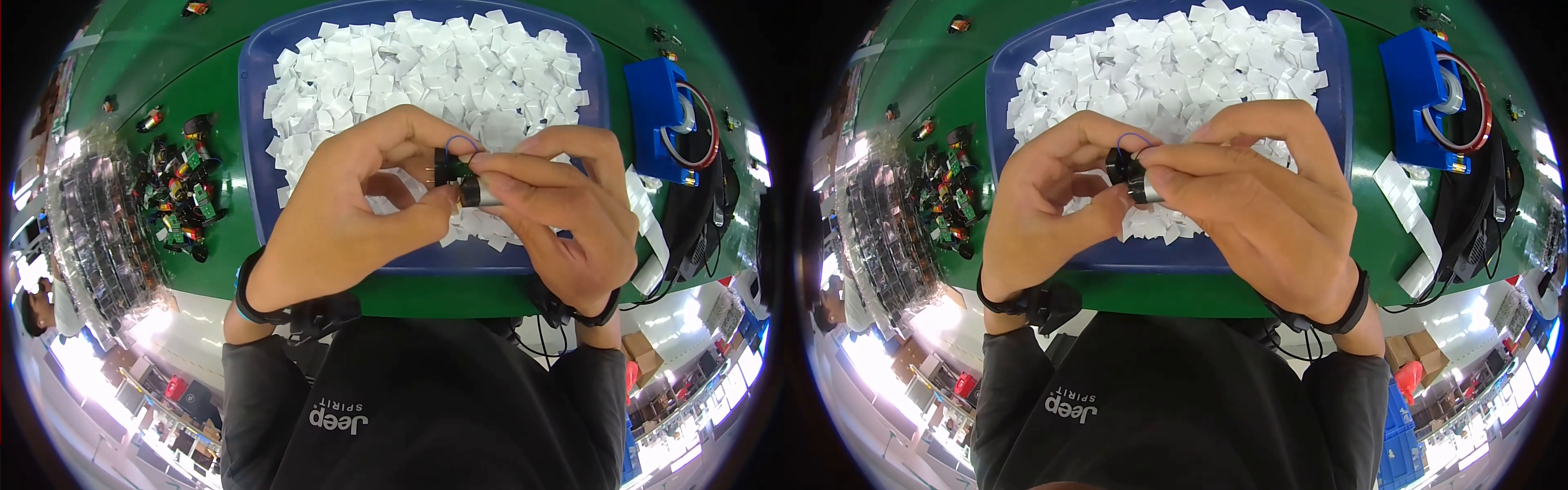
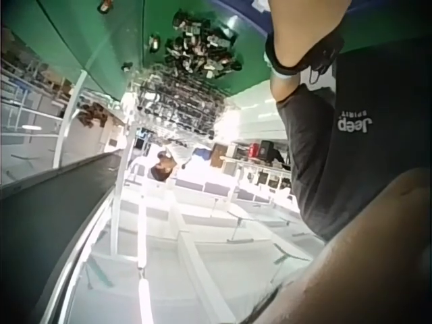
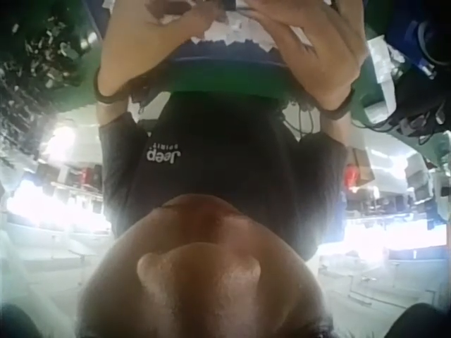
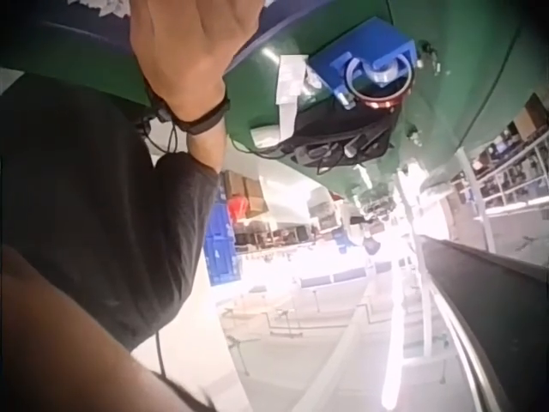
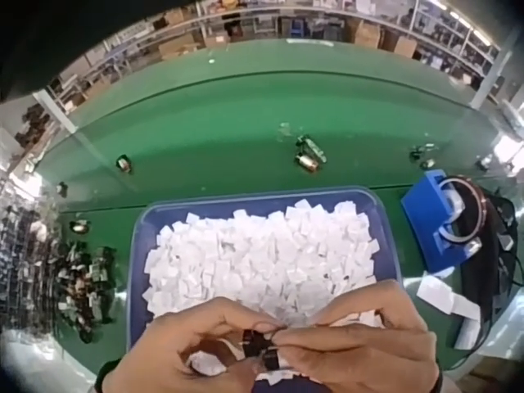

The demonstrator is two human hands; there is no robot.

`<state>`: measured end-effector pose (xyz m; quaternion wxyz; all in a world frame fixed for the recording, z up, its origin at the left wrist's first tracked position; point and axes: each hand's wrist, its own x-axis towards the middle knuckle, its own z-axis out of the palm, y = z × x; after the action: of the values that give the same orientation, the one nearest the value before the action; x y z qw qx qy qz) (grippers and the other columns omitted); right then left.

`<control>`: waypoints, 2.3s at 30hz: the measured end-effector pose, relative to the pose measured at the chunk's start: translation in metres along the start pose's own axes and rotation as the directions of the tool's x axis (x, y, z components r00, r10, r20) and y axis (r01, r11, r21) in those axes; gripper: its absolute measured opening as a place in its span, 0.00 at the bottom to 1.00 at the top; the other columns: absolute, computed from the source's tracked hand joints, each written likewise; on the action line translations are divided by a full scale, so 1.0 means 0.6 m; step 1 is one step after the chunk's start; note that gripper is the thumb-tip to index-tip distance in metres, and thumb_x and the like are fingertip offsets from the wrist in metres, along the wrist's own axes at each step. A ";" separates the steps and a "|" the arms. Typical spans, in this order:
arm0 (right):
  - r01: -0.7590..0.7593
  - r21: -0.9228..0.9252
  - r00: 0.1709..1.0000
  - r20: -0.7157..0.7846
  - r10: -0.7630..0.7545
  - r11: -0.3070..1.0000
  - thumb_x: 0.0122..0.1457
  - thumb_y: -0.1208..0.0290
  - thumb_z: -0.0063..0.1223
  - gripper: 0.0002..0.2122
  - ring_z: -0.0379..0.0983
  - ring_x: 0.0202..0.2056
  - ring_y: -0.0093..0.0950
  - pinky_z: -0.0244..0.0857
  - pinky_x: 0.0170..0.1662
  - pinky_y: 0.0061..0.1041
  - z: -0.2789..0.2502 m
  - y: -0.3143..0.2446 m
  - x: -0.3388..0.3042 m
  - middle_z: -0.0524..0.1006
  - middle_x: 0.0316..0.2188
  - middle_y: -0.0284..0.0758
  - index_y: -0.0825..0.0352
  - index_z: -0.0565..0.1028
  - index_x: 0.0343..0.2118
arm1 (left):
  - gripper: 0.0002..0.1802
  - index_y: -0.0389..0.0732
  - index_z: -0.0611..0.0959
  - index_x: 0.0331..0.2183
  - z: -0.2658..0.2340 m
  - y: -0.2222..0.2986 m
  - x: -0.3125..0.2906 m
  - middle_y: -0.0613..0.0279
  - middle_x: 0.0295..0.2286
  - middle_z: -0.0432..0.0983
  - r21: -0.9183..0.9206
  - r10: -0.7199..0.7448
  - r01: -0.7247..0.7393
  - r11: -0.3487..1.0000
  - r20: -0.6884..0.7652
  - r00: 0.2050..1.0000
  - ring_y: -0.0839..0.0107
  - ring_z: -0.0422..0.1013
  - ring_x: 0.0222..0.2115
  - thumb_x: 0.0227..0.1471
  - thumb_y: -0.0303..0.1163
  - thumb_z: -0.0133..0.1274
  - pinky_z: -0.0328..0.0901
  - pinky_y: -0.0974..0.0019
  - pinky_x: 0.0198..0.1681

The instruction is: The person assembles electronic components by picking up a circuit board and a battery, wrapping a white adhesive strip around them, and placing the finished assembly on the table.

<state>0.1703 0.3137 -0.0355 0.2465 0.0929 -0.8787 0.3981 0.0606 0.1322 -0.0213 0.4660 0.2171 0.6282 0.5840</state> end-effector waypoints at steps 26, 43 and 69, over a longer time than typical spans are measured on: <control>-0.184 0.396 0.977 -0.029 0.213 0.900 0.47 0.86 0.63 0.21 0.77 0.36 0.27 0.72 0.33 0.19 -0.009 -0.007 -0.020 0.76 0.39 0.43 0.75 0.70 0.45 | 0.25 0.26 0.74 0.46 0.001 -0.013 0.014 0.39 0.45 0.74 0.142 0.410 -0.401 0.905 -0.035 0.912 0.57 0.72 0.47 0.46 0.21 0.63 0.65 0.58 0.54; -0.488 0.825 0.767 0.249 0.591 0.286 0.60 0.83 0.51 0.11 0.80 0.33 0.29 0.76 0.32 0.24 -0.004 -0.021 -0.012 0.77 0.34 0.41 0.70 0.65 0.43 | 0.22 0.27 0.79 0.41 0.019 0.001 0.001 0.46 0.39 0.79 0.599 0.543 -0.441 0.669 0.012 0.840 0.66 0.75 0.38 0.39 0.14 0.63 0.67 0.67 0.43; -0.433 0.468 0.894 0.112 0.435 0.770 0.52 0.84 0.59 0.12 0.79 0.32 0.24 0.71 0.33 0.19 -0.009 -0.030 -0.009 0.81 0.31 0.37 0.71 0.76 0.41 | 0.18 0.36 0.80 0.41 -0.214 0.081 0.181 0.61 0.34 0.81 0.652 0.196 -0.037 0.757 -0.173 0.965 0.78 0.70 0.26 0.54 0.39 0.58 0.67 0.72 0.26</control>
<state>0.1832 0.3054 -0.0233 0.1184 -0.0548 -0.7490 0.6496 -0.1117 0.1634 -0.0266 0.2495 0.3332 0.8249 0.3825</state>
